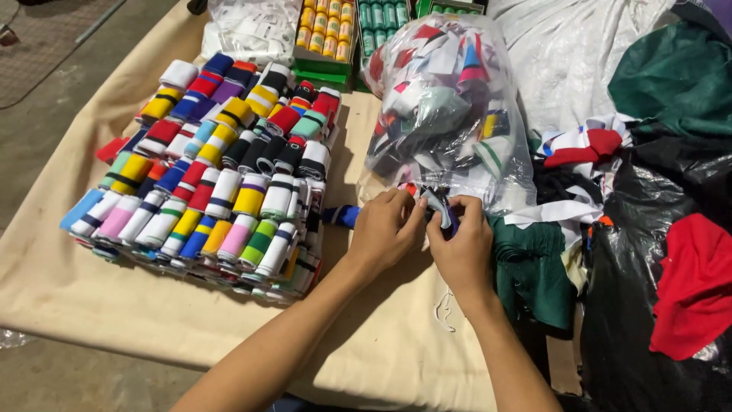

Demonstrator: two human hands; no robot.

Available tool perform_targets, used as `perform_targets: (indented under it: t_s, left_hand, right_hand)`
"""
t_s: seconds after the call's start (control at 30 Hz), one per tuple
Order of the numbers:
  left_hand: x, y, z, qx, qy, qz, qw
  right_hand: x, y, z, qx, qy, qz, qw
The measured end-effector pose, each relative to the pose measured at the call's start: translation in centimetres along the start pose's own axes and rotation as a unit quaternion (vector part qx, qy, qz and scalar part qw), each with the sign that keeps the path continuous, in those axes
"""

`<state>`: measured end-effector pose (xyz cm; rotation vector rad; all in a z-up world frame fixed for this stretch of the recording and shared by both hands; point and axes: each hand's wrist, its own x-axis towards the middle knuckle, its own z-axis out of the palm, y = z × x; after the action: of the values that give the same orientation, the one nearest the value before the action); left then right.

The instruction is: The person folds a small piece of patterned fabric on a table covered with a beige cloth. They smooth the fabric and fold it into a compact shape, then place it aside.

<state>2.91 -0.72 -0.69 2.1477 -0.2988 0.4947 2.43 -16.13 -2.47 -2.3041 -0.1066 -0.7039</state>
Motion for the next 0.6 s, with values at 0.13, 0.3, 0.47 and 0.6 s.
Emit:
perform_targets:
  t_s: [0.13,0.3,0.47,0.6]
  left_hand:
    - [-0.1,0.2,-0.2,-0.006,-0.045,-0.017,0.999]
    - [0.2,0.7,-0.5,-0.047,-0.105,-0.078,0.99]
    - [0.2,0.4,-0.3,-0.169,-0.097,-0.116,0.974]
    - [0.0,0.0,0.3,-0.193,-0.056,-0.129,0.971]
  right_hand:
    - [0.0,-0.6,-0.5,0.026,-0.011,0.044,0.999]
    - [0.3,-0.6,-0.6,0.058,-0.017,0.075,0.995]
    - [0.2,0.7,0.5,0.159,-0.027,0.137,0.977]
    - [0.2,0.0,0.1,0.272,-0.047,0.193,0.942]
